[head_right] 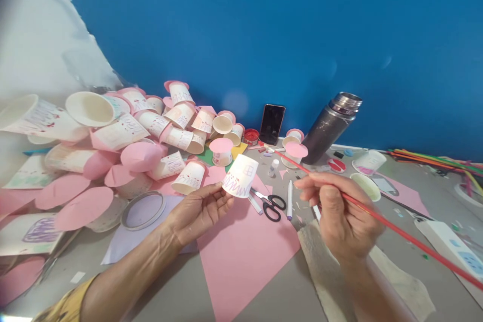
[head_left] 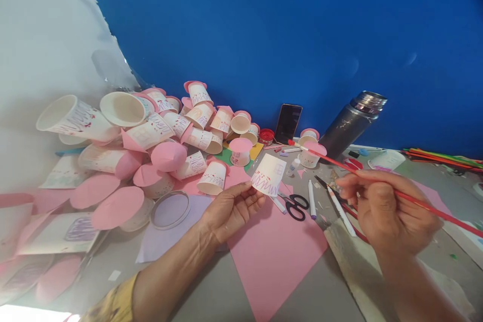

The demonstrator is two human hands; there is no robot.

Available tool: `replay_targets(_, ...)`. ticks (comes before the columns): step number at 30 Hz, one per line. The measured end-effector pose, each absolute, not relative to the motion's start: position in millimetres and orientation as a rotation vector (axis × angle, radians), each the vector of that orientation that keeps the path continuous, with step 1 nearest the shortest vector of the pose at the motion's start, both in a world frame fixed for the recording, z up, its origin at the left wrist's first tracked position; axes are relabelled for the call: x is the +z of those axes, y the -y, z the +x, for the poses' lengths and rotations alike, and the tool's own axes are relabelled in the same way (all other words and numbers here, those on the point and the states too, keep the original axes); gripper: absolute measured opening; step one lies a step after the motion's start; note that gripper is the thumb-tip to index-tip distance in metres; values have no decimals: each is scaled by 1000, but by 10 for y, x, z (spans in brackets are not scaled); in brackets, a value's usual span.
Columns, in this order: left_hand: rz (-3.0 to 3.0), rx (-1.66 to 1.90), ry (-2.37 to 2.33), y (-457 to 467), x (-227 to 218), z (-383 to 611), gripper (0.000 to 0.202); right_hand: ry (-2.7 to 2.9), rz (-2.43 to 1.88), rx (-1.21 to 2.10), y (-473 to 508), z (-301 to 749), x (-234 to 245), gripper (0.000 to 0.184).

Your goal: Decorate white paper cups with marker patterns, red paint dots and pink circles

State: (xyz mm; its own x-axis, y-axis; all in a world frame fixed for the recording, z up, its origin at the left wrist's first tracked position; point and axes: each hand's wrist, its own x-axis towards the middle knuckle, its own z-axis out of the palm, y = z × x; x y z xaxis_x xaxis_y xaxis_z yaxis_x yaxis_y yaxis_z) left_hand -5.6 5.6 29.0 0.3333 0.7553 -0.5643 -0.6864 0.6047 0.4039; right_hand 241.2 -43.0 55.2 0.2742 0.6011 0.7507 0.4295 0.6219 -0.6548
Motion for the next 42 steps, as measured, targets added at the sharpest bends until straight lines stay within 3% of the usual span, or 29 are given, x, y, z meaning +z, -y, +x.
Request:
replay_targets(4, 181, 850, -735, -3, 303, -46, 22, 1481, -1152, 147, 364, 2411, 503, 20)
replay_targets(9, 302, 732, -654, 54, 231, -44, 13, 1666, -1191, 500, 295, 2412, 446, 42)
replay_targets(15, 356, 698, -608, 66, 154, -44, 3, 1648, -1217, 704, 273, 2436, 365, 39)
replay_targets(21, 607, 703, -574, 159, 177, 1, 48, 1492, -1223, 686, 249, 2406, 315, 45)
replay_targets(23, 651, 701, -602, 202, 171, 29, 53, 1477, -1237, 694, 249, 2378, 315, 44)
replay_targets(27, 561, 727, -656, 217, 145, 53, 40, 1444, -1195, 651, 280, 2341, 337, 39)
replay_targets(31, 347, 867, -713, 133, 171, 29, 10, 1265, -1070, 486, 352, 2346, 417, 20)
replay_targets(36, 194, 989, -828, 46, 229, 20, 24, 1378, -807, 449, 467, 2377, 522, 23)
replay_targets(42, 157, 1038, -830, 20, 226, 11, 20, 1512, -963, 432, 557, 2368, 468, 18)
